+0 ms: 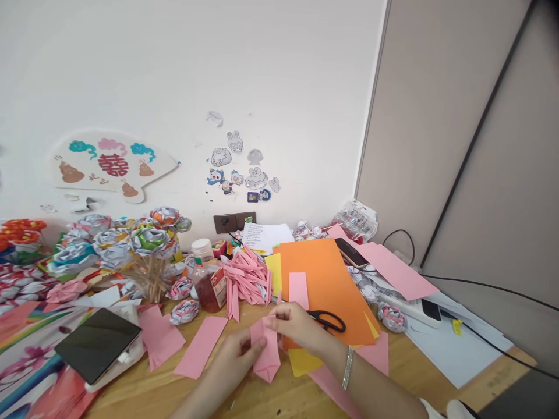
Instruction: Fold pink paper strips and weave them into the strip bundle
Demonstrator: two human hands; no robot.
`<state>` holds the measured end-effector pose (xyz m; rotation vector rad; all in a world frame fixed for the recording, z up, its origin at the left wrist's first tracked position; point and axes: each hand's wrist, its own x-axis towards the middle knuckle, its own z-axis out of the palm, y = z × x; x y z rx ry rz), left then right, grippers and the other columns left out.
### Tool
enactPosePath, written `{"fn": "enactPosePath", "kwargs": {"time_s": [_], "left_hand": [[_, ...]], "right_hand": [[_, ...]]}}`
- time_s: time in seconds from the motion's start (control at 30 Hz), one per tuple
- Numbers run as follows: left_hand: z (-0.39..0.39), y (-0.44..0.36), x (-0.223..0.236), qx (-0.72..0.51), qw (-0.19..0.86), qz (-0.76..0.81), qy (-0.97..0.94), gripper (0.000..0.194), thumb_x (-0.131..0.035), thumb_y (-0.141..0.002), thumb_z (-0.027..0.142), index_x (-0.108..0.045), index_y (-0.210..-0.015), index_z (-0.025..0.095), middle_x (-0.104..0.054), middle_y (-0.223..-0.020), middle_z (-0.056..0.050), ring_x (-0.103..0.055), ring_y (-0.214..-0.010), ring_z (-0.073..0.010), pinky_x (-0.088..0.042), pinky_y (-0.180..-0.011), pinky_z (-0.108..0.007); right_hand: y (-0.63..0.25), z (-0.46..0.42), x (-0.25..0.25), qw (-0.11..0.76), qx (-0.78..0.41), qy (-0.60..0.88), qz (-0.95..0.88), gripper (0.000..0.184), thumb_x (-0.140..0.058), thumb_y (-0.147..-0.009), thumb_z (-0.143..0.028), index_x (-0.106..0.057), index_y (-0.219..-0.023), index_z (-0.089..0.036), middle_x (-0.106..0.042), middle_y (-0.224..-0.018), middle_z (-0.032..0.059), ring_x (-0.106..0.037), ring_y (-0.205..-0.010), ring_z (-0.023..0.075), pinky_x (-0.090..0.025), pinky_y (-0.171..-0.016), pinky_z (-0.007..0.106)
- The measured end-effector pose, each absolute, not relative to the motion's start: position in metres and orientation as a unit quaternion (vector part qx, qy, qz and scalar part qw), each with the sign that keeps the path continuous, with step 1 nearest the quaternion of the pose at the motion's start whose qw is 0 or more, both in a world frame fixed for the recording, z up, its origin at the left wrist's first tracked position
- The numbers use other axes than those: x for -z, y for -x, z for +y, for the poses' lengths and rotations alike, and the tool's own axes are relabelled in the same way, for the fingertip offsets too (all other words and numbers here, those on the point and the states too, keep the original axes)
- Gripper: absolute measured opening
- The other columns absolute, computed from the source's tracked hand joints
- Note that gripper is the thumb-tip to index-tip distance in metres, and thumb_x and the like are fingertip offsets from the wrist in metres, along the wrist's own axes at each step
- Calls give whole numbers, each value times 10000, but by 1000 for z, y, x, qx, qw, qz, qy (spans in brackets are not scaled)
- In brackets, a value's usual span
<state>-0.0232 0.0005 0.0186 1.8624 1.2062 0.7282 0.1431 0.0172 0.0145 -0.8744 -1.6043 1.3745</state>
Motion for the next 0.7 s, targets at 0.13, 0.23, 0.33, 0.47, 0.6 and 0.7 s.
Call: {"fn": "enactPosePath", "kwargs": {"time_s": [0.13,0.23,0.33,0.47,0.6,0.7], "left_hand": [[-3,21,-24,-303,412,473,-718,312,-421,-756,413,-589,-690,159,-640,-700,-12,-552,-674,-186,-410,-589,-236],[-4,21,-24,-323,399,483,-710,329,-419,-752,431,-592,-712,154,-654,-714,-23,-564,-710,-207,-423,-617,-251],[-4,21,-23,-327,365,496,-716,354,-422,-741,450,-598,-687,147,-658,-690,-32,-561,-684,-214,-418,-598,-261],[-4,22,-22,-307,337,509,-730,351,-425,-739,445,-598,-660,150,-649,-647,-30,-550,-630,-202,-397,-556,-254],[-5,21,-22,-305,331,501,-739,341,-405,-763,428,-597,-680,158,-643,-660,-20,-540,-628,-185,-378,-548,-237],[-7,20,-22,-313,331,503,-735,355,-396,-768,443,-588,-663,163,-616,-625,2,-511,-583,-160,-343,-509,-221]], "right_hand": [[-141,15,-18,430,-629,298,-575,427,-424,-773,-514,-501,-632,-119,-490,-550,-1,-461,-477,76,-348,-478,200],[-141,14,-19,426,-643,285,-569,392,-483,-750,-492,-498,-637,-117,-499,-569,-4,-461,-481,63,-342,-471,184],[-139,12,-18,415,-643,288,-575,353,-539,-720,-467,-506,-659,-121,-497,-566,-17,-455,-477,55,-345,-468,176],[-137,12,-18,404,-642,301,-578,354,-538,-715,-479,-511,-690,-127,-501,-550,-25,-456,-455,53,-359,-463,177],[-138,12,-17,401,-628,321,-585,347,-566,-693,-474,-517,-745,-135,-485,-545,-39,-448,-439,52,-360,-448,179],[-139,12,-16,400,-612,332,-595,334,-605,-666,-447,-519,-778,-143,-479,-570,-44,-442,-449,50,-346,-439,172]]}}
